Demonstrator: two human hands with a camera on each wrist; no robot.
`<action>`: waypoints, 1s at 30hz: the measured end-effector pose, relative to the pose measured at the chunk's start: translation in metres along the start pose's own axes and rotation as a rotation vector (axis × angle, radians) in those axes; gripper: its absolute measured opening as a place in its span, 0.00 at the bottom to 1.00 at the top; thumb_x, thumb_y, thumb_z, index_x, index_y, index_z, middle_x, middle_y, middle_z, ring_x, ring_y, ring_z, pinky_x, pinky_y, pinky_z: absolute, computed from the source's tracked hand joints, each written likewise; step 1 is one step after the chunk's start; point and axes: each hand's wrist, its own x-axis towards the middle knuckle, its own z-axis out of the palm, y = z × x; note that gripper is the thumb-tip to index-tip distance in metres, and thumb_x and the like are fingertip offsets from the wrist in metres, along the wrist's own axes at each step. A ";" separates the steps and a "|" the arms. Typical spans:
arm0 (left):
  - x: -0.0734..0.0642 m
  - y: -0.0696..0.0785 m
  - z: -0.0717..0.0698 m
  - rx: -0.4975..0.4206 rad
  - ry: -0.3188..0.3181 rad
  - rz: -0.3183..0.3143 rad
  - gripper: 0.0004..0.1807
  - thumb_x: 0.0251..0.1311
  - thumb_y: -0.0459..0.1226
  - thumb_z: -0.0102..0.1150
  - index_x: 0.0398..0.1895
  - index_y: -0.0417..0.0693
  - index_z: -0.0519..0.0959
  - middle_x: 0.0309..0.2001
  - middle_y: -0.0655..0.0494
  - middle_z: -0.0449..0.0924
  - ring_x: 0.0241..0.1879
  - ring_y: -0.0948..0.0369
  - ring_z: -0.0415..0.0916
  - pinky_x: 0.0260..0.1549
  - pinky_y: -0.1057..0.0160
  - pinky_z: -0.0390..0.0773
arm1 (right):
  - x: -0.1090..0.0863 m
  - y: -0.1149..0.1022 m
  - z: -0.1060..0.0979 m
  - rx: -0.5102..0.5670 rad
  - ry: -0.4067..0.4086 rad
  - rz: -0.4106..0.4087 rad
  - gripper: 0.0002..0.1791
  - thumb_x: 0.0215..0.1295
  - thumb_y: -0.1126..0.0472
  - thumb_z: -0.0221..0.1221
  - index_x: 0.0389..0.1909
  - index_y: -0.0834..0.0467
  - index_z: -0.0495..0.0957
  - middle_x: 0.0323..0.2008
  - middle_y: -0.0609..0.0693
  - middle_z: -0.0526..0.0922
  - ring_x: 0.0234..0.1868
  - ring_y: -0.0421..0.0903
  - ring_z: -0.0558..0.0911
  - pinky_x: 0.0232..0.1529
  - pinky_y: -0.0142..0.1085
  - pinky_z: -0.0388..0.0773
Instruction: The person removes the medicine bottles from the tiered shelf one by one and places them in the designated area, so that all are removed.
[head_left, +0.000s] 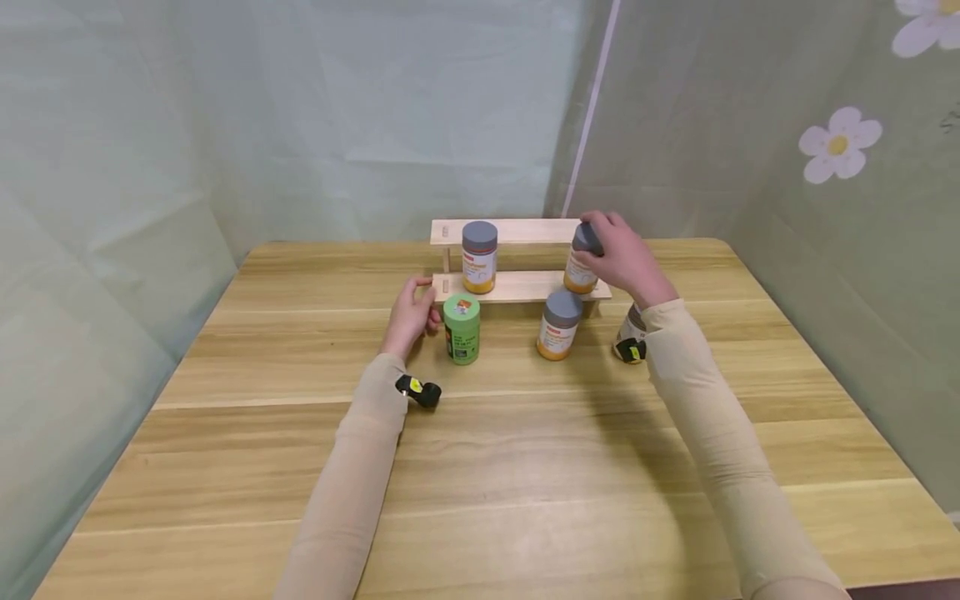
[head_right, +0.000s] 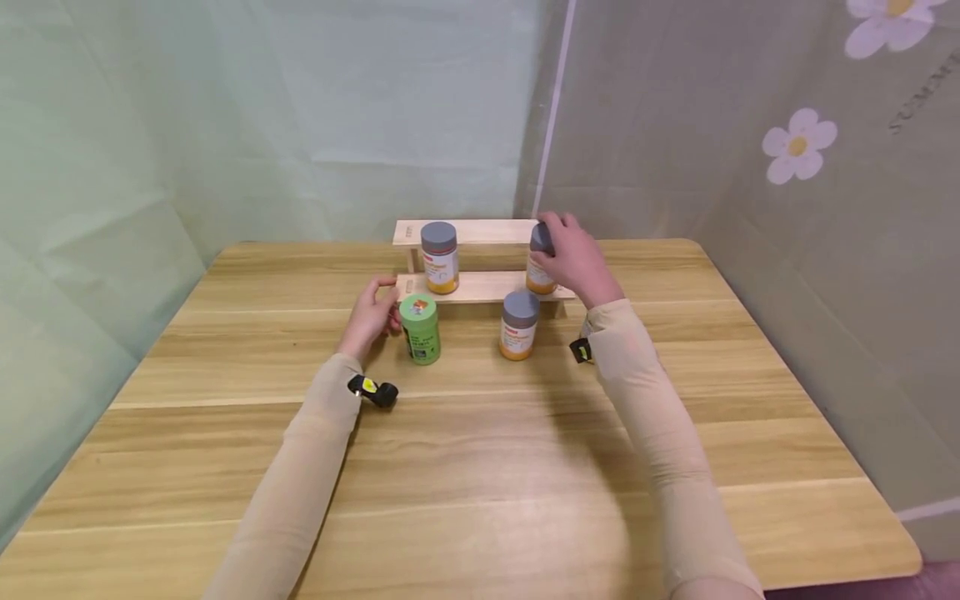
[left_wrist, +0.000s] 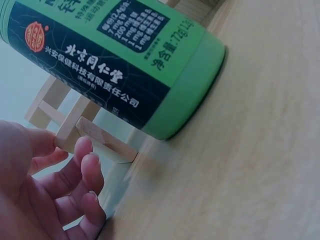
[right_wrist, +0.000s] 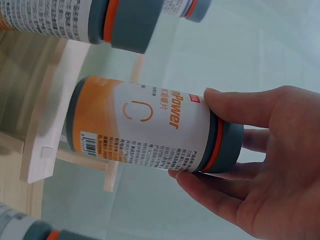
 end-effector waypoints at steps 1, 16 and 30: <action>0.000 0.000 0.000 0.000 -0.001 0.000 0.22 0.75 0.45 0.41 0.69 0.54 0.62 0.23 0.56 0.72 0.21 0.62 0.71 0.24 0.65 0.77 | -0.003 0.000 -0.001 -0.004 0.001 -0.001 0.32 0.67 0.57 0.58 0.69 0.59 0.59 0.64 0.67 0.65 0.59 0.65 0.72 0.59 0.60 0.71; 0.002 0.000 0.000 -0.003 0.003 0.004 0.22 0.74 0.45 0.41 0.69 0.54 0.62 0.26 0.52 0.74 0.21 0.62 0.71 0.23 0.65 0.77 | -0.045 -0.001 -0.012 -0.085 0.001 -0.015 0.29 0.64 0.56 0.62 0.64 0.58 0.65 0.54 0.66 0.72 0.50 0.63 0.76 0.50 0.58 0.75; 0.003 0.000 0.000 -0.008 0.004 -0.006 0.23 0.74 0.45 0.42 0.69 0.55 0.62 0.25 0.53 0.74 0.21 0.62 0.71 0.23 0.65 0.77 | -0.067 0.005 -0.016 -0.098 -0.073 -0.099 0.27 0.57 0.59 0.67 0.57 0.58 0.72 0.50 0.62 0.76 0.47 0.59 0.79 0.48 0.54 0.77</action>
